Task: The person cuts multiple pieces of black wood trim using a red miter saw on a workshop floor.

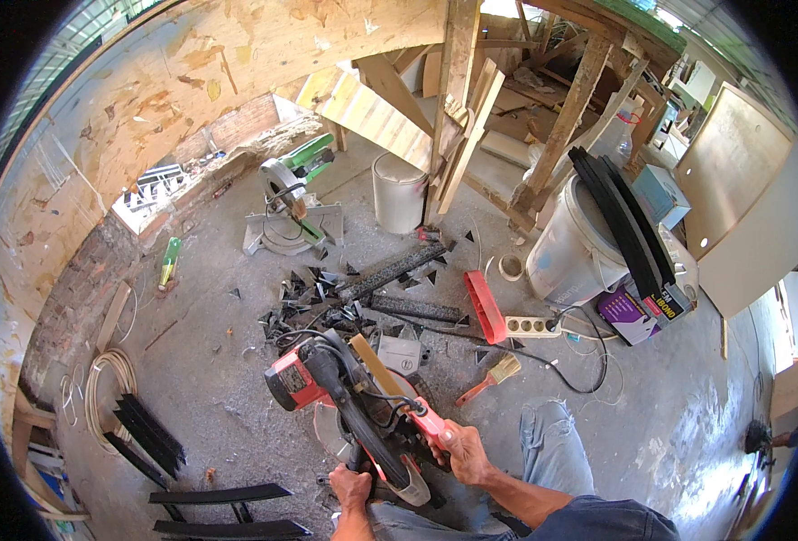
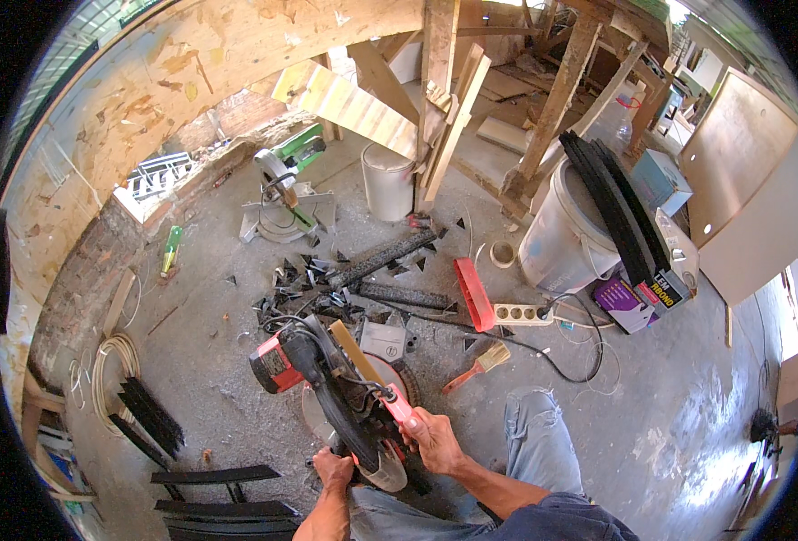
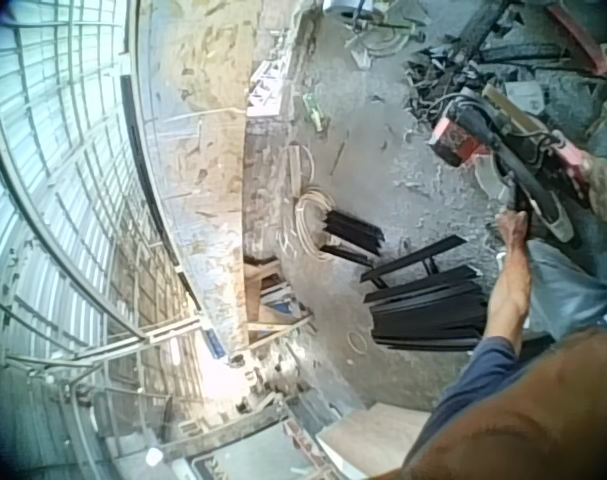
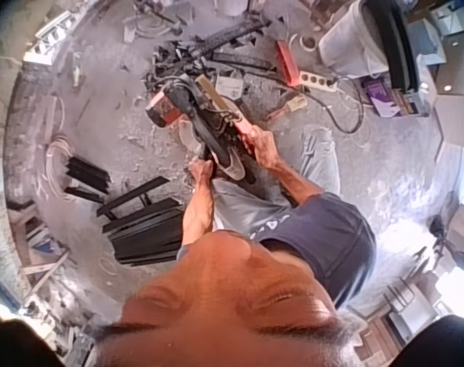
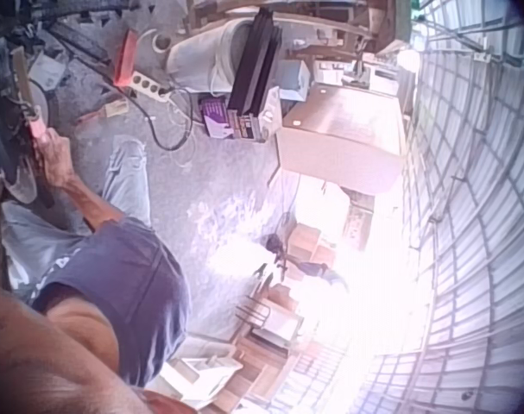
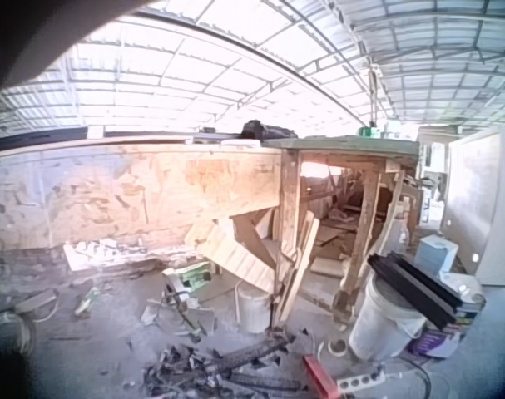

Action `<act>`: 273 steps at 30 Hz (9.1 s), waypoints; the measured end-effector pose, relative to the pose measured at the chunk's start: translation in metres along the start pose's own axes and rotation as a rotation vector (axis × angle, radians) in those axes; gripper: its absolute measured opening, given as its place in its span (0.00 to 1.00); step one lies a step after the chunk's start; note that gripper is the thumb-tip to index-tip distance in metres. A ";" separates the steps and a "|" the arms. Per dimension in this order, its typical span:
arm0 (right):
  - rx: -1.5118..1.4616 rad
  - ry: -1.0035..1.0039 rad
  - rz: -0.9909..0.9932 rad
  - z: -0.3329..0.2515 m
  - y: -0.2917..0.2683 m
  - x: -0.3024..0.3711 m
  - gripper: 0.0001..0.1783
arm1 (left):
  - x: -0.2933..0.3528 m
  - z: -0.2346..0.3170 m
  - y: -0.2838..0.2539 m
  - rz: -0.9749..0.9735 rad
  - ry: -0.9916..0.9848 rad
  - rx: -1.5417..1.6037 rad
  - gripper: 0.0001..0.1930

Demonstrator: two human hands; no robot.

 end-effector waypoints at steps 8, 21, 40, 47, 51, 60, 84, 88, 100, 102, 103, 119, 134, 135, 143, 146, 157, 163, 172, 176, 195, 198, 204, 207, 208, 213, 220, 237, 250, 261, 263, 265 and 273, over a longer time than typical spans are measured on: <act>-0.022 -0.018 -0.003 0.004 0.001 0.001 0.34 | -0.001 -0.003 -0.001 0.000 -0.029 0.030 0.15; 0.008 0.000 0.001 -0.003 0.001 -0.001 0.33 | 0.001 0.002 -0.002 -0.011 -0.041 0.022 0.14; -0.023 -0.025 -0.003 0.005 0.000 0.003 0.34 | 0.002 0.005 -0.005 -0.010 -0.032 0.009 0.14; -0.019 -0.065 0.002 0.005 -0.001 0.005 0.32 | 0.003 0.007 -0.007 0.008 -0.009 0.034 0.14; -0.019 -0.082 -0.002 0.006 -0.001 0.006 0.31 | 0.002 0.003 -0.003 0.017 0.007 0.045 0.13; -0.011 -0.073 -0.012 0.007 -0.001 0.005 0.31 | 0.000 -0.002 -0.001 0.030 0.016 0.045 0.11; -0.018 -0.080 -0.008 0.010 -0.002 0.005 0.29 | 0.003 0.008 -0.005 0.025 -0.002 0.029 0.13; 0.009 -0.052 -0.015 0.012 -0.003 0.005 0.30 | 0.002 0.005 -0.003 0.019 -0.013 0.019 0.13; 0.028 -0.071 -0.023 0.007 -0.003 0.008 0.31 | 0.000 0.000 0.000 0.028 -0.006 0.019 0.12; 0.000 -0.068 -0.026 0.012 -0.003 0.007 0.30 | 0.000 0.001 0.000 0.035 0.000 -0.001 0.12; -0.002 -0.069 -0.027 0.013 -0.002 0.007 0.30 | -0.001 -0.001 0.001 0.036 0.004 -0.006 0.12; 0.014 -0.072 -0.014 0.013 -0.002 0.007 0.31 | -0.001 -0.002 0.001 -0.014 0.003 -0.001 0.17; -0.018 -0.091 -0.026 0.016 0.001 0.009 0.31 | -0.007 -0.019 0.007 0.046 0.019 0.013 0.14; -0.015 -0.095 -0.023 0.016 -0.001 0.009 0.31 | -0.007 -0.016 0.008 0.041 0.020 0.014 0.14; 0.021 -0.063 -0.020 0.019 -0.006 0.011 0.31 | -0.001 0.001 0.004 -0.052 -0.025 0.031 0.18; 0.026 -0.075 -0.028 0.018 -0.003 0.010 0.31 | -0.002 -0.004 0.003 -0.028 -0.005 0.021 0.19; 0.022 -0.101 -0.028 0.021 -0.003 0.011 0.31 | -0.004 -0.006 0.005 -0.013 0.027 -0.002 0.20; 0.047 -0.099 -0.041 0.015 -0.003 0.010 0.32 | -0.006 -0.013 0.007 -0.018 0.025 0.017 0.21; 0.001 -0.091 -0.041 0.027 -0.001 0.012 0.31 | -0.006 -0.013 0.007 0.006 0.043 -0.004 0.21; 0.002 -0.104 -0.040 0.027 -0.002 0.013 0.30 | -0.002 -0.006 0.002 0.007 0.027 0.031 0.20; 0.009 -0.152 -0.046 0.022 -0.005 0.019 0.34 | -0.007 -0.012 0.006 0.031 0.038 -0.022 0.13; 0.016 -0.173 -0.049 0.023 -0.005 0.019 0.34 | -0.007 -0.012 0.007 -0.011 0.037 -0.019 0.21; 0.069 -0.214 -0.020 0.022 -0.008 0.019 0.34 | -0.005 -0.007 0.004 -0.003 0.011 0.004 0.19; 0.076 -0.205 -0.033 0.018 -0.005 0.017 0.34 | -0.007 -0.014 0.004 0.010 0.019 -0.010 0.18; 0.071 -0.198 -0.032 0.019 -0.006 0.018 0.34 | -0.005 -0.006 0.001 0.003 0.007 0.005 0.16; 0.171 -0.314 0.039 0.016 -0.009 0.017 0.32 | -0.013 -0.016 0.008 0.020 0.084 -0.074 0.15; 0.274 -0.323 0.055 0.001 -0.011 0.020 0.25 | -0.023 -0.040 0.018 0.016 0.105 -0.017 0.18; 0.358 -0.261 0.175 -0.041 -0.005 -0.008 0.36 | -0.007 0.005 -0.007 0.064 0.225 0.159 0.21; 0.457 -0.096 0.053 -0.141 0.016 -0.098 0.30 | 0.026 -0.045 -0.034 0.056 -0.128 -0.076 0.38; 0.493 -0.058 0.159 -0.173 0.006 -0.125 0.26 | 0.117 -0.095 -0.025 -0.290 -0.012 0.075 0.18; 0.457 -0.085 0.073 -0.200 0.034 -0.122 0.26 | 0.109 -0.181 -0.042 -0.296 0.007 0.283 0.18; 0.529 -0.068 0.099 -0.187 0.025 -0.133 0.27 | 0.125 -0.178 -0.022 -0.314 -0.038 0.410 0.17; 0.619 -0.033 0.076 -0.166 0.023 -0.168 0.29 | 0.217 -0.139 -0.066 -0.036 -0.013 0.533 0.12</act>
Point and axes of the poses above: each hand's wrist, its own x-axis away from the middle knuckle, its own y-axis out of the palm, z = x × y, the point moved 7 cm from there along -x, towards the middle knuckle, and after that the axes turned 7 degrees about x, right-handed, at the moved point
